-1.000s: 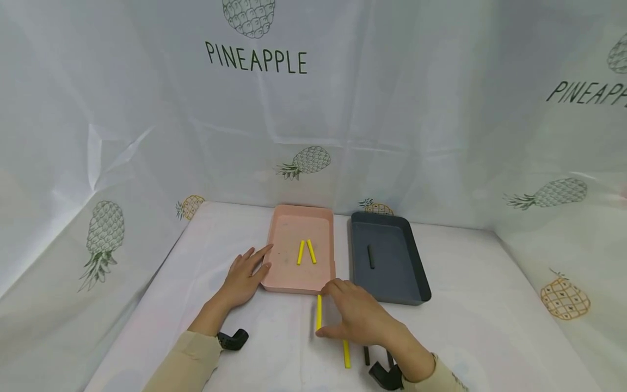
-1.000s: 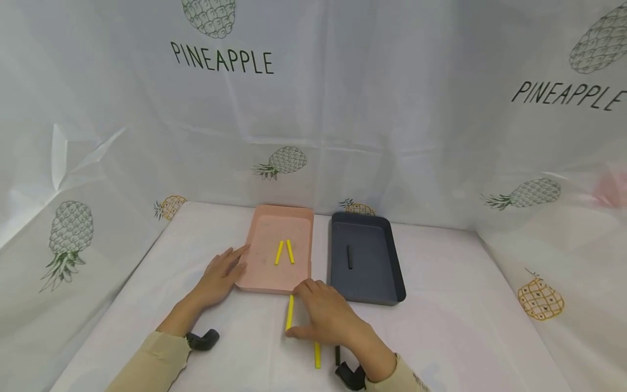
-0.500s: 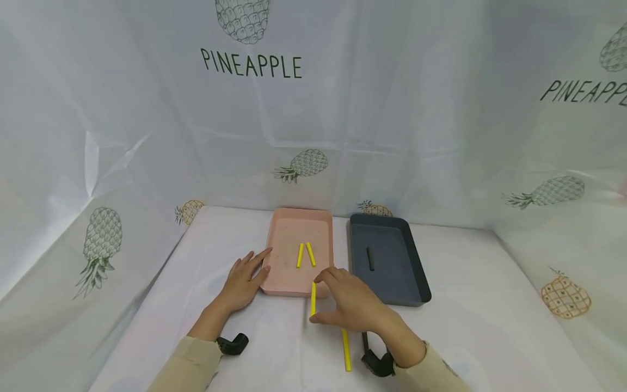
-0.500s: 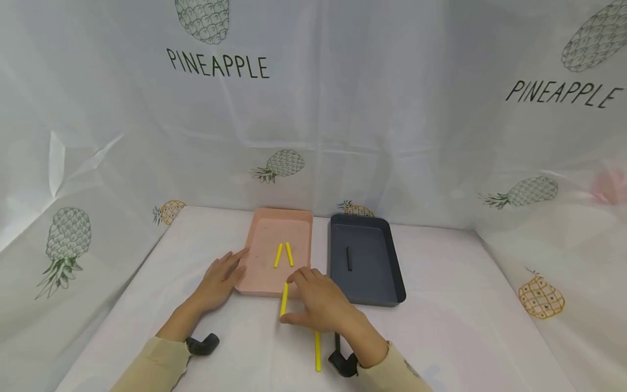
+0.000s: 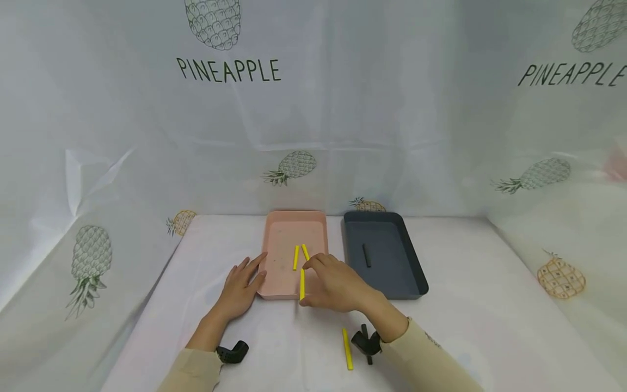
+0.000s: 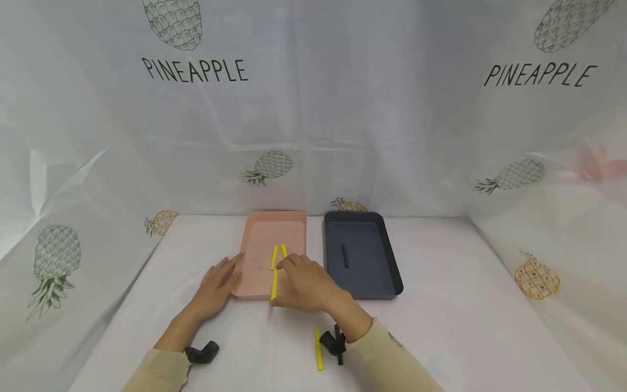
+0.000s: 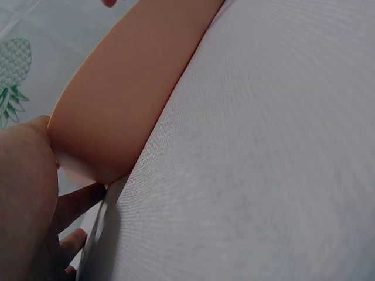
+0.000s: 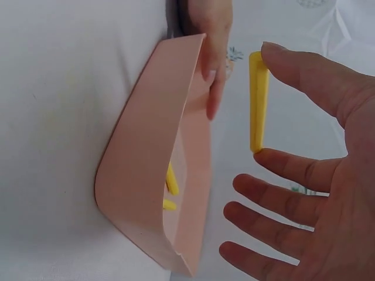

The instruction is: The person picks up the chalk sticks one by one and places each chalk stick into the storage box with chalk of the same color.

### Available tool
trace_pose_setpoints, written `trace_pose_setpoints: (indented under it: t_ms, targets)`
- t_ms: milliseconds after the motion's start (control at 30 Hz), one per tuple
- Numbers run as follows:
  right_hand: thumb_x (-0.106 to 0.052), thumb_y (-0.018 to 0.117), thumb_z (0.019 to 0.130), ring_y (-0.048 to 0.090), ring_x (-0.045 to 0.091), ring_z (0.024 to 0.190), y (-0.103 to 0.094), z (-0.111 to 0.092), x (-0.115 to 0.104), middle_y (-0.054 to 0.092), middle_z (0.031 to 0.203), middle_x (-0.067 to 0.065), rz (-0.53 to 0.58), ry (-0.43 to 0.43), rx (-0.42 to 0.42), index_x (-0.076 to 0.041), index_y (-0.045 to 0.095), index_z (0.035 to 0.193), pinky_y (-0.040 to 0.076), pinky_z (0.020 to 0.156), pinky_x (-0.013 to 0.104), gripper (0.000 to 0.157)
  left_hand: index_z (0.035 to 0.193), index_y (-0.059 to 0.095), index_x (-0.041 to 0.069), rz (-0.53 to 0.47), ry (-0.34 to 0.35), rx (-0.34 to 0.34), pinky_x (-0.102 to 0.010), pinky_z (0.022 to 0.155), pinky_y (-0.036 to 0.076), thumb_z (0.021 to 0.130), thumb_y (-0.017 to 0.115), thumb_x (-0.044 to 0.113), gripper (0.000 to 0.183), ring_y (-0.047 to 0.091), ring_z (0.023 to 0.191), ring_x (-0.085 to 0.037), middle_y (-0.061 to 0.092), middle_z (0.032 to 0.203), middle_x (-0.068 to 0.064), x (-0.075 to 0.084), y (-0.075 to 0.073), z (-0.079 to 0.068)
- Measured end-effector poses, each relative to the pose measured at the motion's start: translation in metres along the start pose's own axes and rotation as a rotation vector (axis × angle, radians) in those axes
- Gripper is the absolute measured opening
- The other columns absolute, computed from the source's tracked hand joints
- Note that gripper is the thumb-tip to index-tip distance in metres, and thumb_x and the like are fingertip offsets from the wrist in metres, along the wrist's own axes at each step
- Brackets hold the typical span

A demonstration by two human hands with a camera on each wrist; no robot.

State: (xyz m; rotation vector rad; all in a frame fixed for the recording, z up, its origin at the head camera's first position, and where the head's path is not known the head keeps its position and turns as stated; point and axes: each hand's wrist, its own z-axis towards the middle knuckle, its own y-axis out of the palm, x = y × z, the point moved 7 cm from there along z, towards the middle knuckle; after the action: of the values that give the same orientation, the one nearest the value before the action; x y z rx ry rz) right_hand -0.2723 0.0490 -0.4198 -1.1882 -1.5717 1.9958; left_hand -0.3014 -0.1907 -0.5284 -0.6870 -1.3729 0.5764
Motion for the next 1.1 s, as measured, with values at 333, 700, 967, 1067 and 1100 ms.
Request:
trace_pose_setpoints:
  t_ms: [333,700,967,1067,1100]
  targets:
    - [-0.050,0.081,0.086,0.058,0.021,0.123,0.000,0.023,0.005,0.057,0.140,0.004,0.023,0.006,-0.003,-0.012,0.058,0.138,0.055,0.102,0.042,0.069,0.161,0.038,0.034,0.001,0.024,0.022,-0.064,0.128,0.003,0.109,0.045,0.050,0.055,0.022,0.158,-0.043,0.044,0.164,-0.009,0.003,-0.002,-0.001]
    - [-0.048,0.082,0.084,0.055,0.023,0.135,0.007,0.044,0.011,0.055,0.149,0.002,0.010,0.082,0.012,-0.016,0.057,0.143,0.054,0.108,0.043,0.072,0.161,0.038,0.034,-0.015,0.001,0.017,-0.066,0.128,0.001,0.109,0.045,0.050,0.055,0.020,0.159,-0.042,0.042,0.164,-0.011,0.004,-0.001,-0.004]
    - [-0.048,0.081,0.086,0.055,0.021,0.135,0.014,0.052,0.015,0.054,0.150,0.002,0.011,0.130,0.001,-0.016,0.055,0.145,0.053,0.110,0.040,0.072,0.161,0.038,0.033,-0.013,0.012,0.019,-0.069,0.127,0.001,0.110,0.047,0.045,0.054,0.021,0.158,-0.045,0.041,0.165,-0.013,0.006,0.000,-0.005]
    - [-0.048,0.081,0.086,0.055,0.022,0.136,0.016,0.054,0.017,0.053,0.151,0.003,0.022,0.138,-0.001,-0.016,0.056,0.145,0.052,0.110,0.040,0.072,0.161,0.038,0.033,-0.011,0.016,0.015,-0.069,0.127,0.001,0.109,0.048,0.045,0.054,0.021,0.158,-0.045,0.042,0.165,-0.013,0.005,0.001,-0.005]
    - [-0.048,0.081,0.086,0.055,0.022,0.136,0.017,0.055,0.017,0.053,0.150,0.003,0.023,0.141,0.002,-0.016,0.056,0.145,0.053,0.110,0.041,0.072,0.161,0.038,0.033,-0.010,0.018,0.014,-0.069,0.127,0.001,0.109,0.047,0.045,0.054,0.021,0.158,-0.045,0.042,0.165,-0.013,0.005,0.001,-0.004]
